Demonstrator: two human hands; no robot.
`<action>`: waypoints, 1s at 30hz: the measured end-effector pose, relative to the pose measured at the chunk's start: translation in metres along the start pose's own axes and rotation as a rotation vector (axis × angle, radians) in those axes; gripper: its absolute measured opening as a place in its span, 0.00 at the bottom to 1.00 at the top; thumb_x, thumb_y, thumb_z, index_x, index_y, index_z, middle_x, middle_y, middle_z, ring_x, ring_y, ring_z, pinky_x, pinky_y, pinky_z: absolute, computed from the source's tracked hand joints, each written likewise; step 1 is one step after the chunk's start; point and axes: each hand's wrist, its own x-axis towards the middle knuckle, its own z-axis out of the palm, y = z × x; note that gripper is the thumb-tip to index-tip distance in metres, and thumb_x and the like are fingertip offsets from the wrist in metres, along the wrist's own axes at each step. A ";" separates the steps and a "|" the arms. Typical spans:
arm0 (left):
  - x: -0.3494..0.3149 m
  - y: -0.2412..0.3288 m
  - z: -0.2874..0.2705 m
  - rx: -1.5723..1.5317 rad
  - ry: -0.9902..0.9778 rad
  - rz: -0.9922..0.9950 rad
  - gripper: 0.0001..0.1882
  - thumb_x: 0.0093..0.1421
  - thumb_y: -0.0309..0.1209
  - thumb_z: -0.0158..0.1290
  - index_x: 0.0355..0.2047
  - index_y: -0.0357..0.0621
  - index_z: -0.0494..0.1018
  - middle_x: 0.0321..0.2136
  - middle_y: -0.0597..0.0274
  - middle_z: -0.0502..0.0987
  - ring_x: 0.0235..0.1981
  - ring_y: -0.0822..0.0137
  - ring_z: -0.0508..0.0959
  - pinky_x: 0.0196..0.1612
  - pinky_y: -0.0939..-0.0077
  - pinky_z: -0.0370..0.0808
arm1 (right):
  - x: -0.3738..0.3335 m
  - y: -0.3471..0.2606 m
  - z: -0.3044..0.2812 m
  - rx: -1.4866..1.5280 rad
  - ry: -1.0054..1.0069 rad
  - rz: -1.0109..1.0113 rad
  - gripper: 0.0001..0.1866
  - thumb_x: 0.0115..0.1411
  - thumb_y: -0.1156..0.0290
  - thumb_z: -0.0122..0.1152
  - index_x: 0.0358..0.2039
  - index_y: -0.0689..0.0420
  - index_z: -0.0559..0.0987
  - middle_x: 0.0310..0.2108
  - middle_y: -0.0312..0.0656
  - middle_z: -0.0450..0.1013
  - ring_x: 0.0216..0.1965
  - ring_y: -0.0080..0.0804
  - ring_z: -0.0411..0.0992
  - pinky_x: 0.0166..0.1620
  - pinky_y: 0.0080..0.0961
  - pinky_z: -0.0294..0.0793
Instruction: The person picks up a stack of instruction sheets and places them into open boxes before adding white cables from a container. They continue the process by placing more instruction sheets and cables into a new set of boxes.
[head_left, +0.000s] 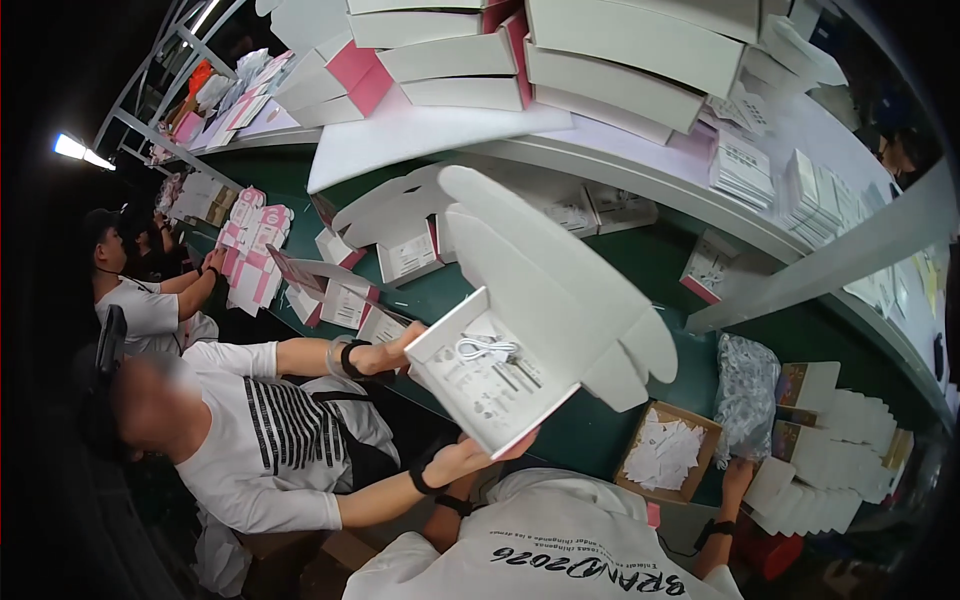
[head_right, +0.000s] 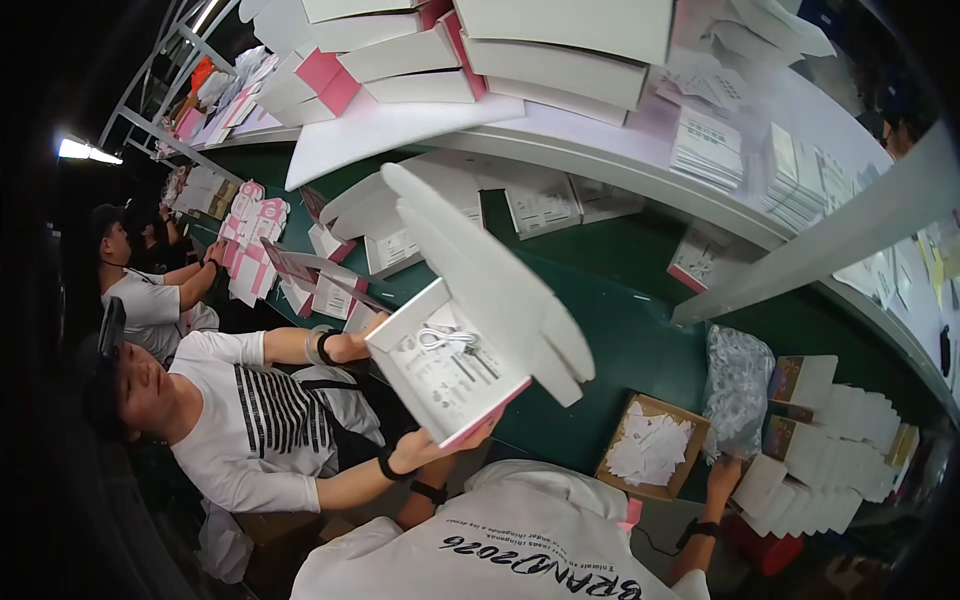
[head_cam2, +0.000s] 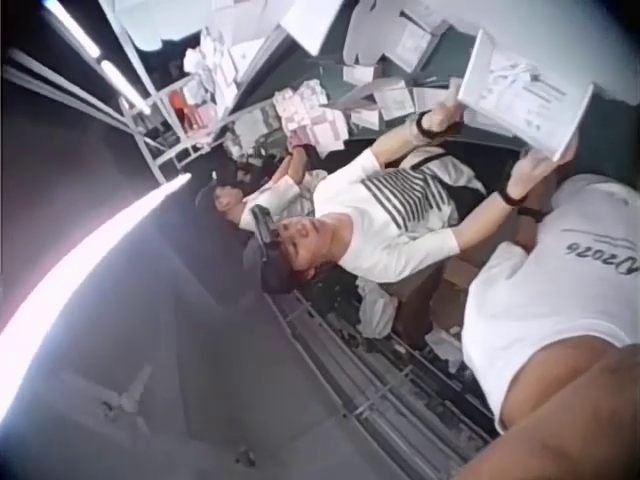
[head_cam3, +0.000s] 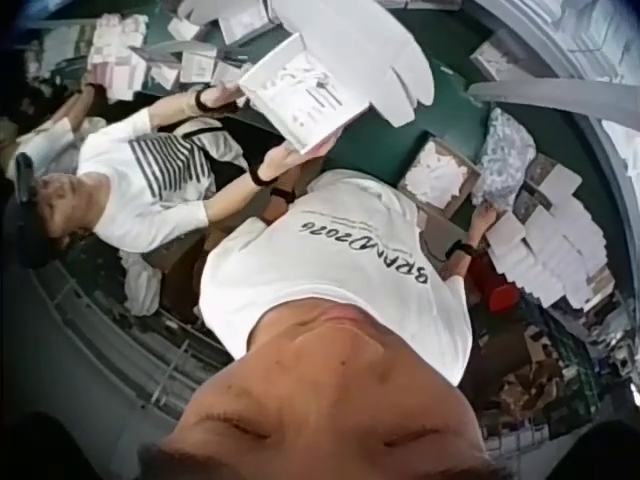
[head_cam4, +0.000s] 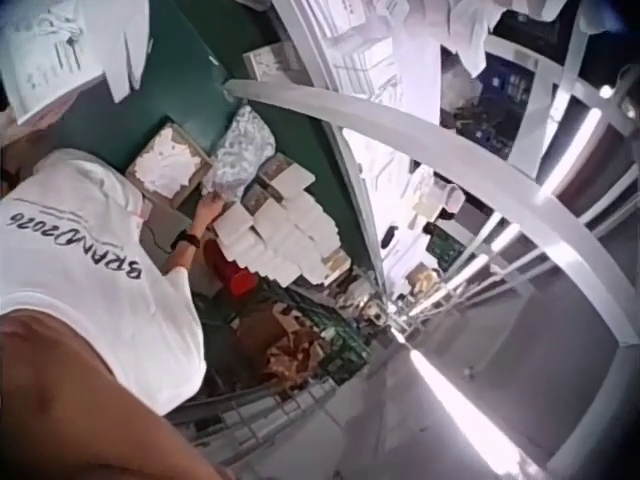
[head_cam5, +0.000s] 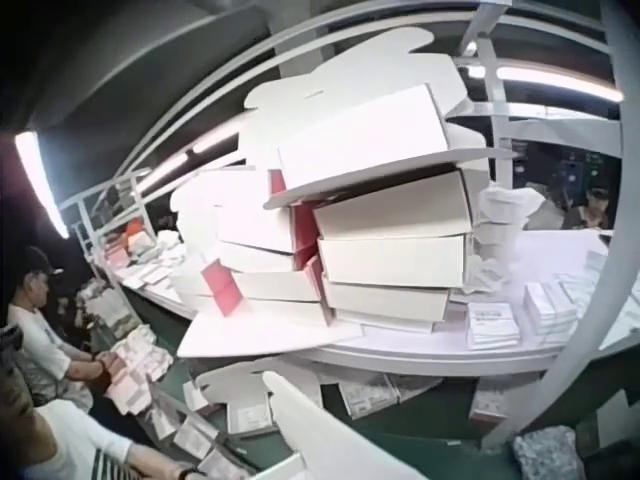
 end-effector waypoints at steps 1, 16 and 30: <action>0.004 -0.002 0.011 0.023 0.009 -0.005 0.20 0.65 0.37 0.45 0.54 0.41 0.65 0.47 0.60 0.73 0.46 0.70 0.74 0.48 0.76 0.70 | -0.011 -0.021 -0.007 -0.195 0.002 -0.056 0.15 0.61 0.77 0.48 0.48 0.65 0.73 0.48 0.49 0.73 0.48 0.43 0.71 0.48 0.30 0.69; 0.023 -0.015 0.120 0.465 -0.009 -0.114 0.22 0.60 0.33 0.47 0.55 0.46 0.63 0.44 0.64 0.72 0.46 0.72 0.71 0.43 0.78 0.68 | 0.054 -0.326 0.024 0.927 -0.583 -0.263 0.35 0.55 0.61 0.66 0.59 0.61 0.62 0.53 0.46 0.66 0.54 0.36 0.65 0.53 0.31 0.69; 0.017 0.000 0.205 0.580 -0.204 0.185 0.28 0.62 0.40 0.52 0.57 0.37 0.61 0.41 0.56 0.73 0.41 0.68 0.73 0.42 0.76 0.71 | 0.112 -0.311 0.107 0.632 -0.762 -0.398 0.26 0.54 0.57 0.65 0.44 0.67 0.76 0.39 0.48 0.77 0.40 0.34 0.75 0.43 0.30 0.73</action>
